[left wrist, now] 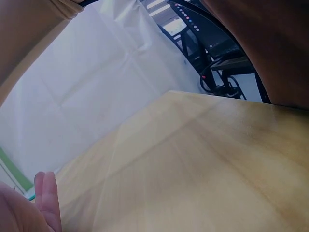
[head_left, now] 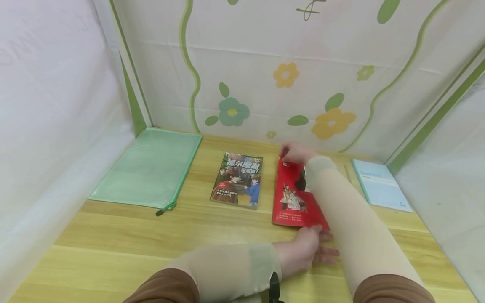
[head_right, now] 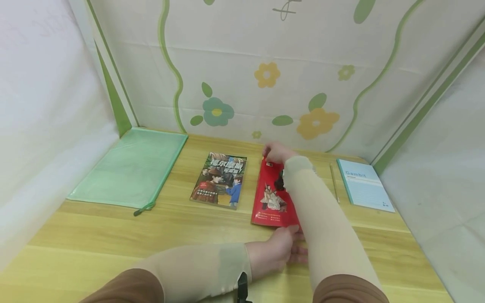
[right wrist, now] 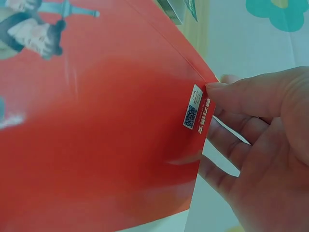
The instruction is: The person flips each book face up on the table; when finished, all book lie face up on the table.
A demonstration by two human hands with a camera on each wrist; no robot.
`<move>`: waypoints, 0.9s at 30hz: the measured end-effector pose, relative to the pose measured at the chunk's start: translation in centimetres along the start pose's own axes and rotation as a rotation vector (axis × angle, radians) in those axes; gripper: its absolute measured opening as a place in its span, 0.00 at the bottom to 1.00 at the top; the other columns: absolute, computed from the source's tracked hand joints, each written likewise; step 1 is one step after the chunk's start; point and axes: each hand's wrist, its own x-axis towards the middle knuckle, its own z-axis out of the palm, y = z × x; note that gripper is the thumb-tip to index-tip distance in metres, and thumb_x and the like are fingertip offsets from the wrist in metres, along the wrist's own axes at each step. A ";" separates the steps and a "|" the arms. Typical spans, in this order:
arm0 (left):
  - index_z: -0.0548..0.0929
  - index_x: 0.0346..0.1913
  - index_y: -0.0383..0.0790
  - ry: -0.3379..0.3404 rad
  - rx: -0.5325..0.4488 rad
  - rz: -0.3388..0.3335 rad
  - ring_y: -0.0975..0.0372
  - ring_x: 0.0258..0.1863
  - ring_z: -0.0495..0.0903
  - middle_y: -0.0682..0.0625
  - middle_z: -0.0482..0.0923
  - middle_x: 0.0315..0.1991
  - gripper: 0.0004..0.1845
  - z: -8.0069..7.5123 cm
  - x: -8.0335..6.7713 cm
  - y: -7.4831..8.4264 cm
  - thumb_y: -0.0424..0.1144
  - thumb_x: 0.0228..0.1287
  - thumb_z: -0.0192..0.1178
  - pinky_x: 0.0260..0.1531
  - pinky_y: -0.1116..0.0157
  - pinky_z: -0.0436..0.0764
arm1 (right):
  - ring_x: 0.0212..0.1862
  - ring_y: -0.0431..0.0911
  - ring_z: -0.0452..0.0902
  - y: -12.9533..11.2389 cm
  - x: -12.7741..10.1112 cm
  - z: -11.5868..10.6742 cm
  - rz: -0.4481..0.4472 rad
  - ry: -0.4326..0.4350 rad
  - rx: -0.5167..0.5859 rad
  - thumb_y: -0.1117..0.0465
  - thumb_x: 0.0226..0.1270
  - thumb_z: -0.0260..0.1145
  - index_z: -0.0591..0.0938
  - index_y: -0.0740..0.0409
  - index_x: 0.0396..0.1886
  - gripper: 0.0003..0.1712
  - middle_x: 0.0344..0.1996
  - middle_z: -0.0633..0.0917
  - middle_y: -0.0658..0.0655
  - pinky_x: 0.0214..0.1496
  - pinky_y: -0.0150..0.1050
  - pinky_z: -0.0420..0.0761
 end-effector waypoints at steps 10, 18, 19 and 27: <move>0.73 0.57 0.32 -0.028 -0.014 -0.026 0.36 0.38 0.83 0.38 0.78 0.46 0.16 -0.2 0.3 0.1 0.41 0.75 0.50 0.36 0.40 0.84 | 0.48 0.56 0.75 0.1 -0.1 1.1 0.044 -0.084 0.044 0.70 0.67 0.61 0.78 0.64 0.53 0.15 0.49 0.79 0.62 0.50 0.48 0.82; 0.76 0.55 0.32 -0.153 0.027 -0.061 0.34 0.42 0.82 0.31 0.80 0.41 0.16 -0.7 0.7 1.1 0.40 0.73 0.51 0.42 0.35 0.79 | 0.52 0.57 0.75 0.3 -0.5 1.5 0.026 -0.112 0.049 0.72 0.68 0.58 0.76 0.66 0.56 0.17 0.52 0.79 0.65 0.56 0.52 0.79; 0.76 0.56 0.33 -0.164 0.036 -0.061 0.34 0.42 0.82 0.32 0.81 0.40 0.16 -0.7 0.6 1.2 0.39 0.73 0.50 0.42 0.35 0.79 | 0.52 0.57 0.76 0.3 -0.5 1.5 0.026 -0.114 0.048 0.71 0.68 0.58 0.76 0.66 0.56 0.17 0.52 0.79 0.65 0.55 0.52 0.79; 0.73 0.65 0.40 -0.242 0.125 -0.074 0.39 0.43 0.84 0.34 0.82 0.41 0.20 -1.5 0.2 1.9 0.43 0.77 0.45 0.42 0.38 0.81 | 0.53 0.56 0.75 0.4 -1.0 1.5 0.030 -0.115 0.019 0.69 0.69 0.59 0.76 0.63 0.59 0.19 0.54 0.79 0.63 0.56 0.51 0.79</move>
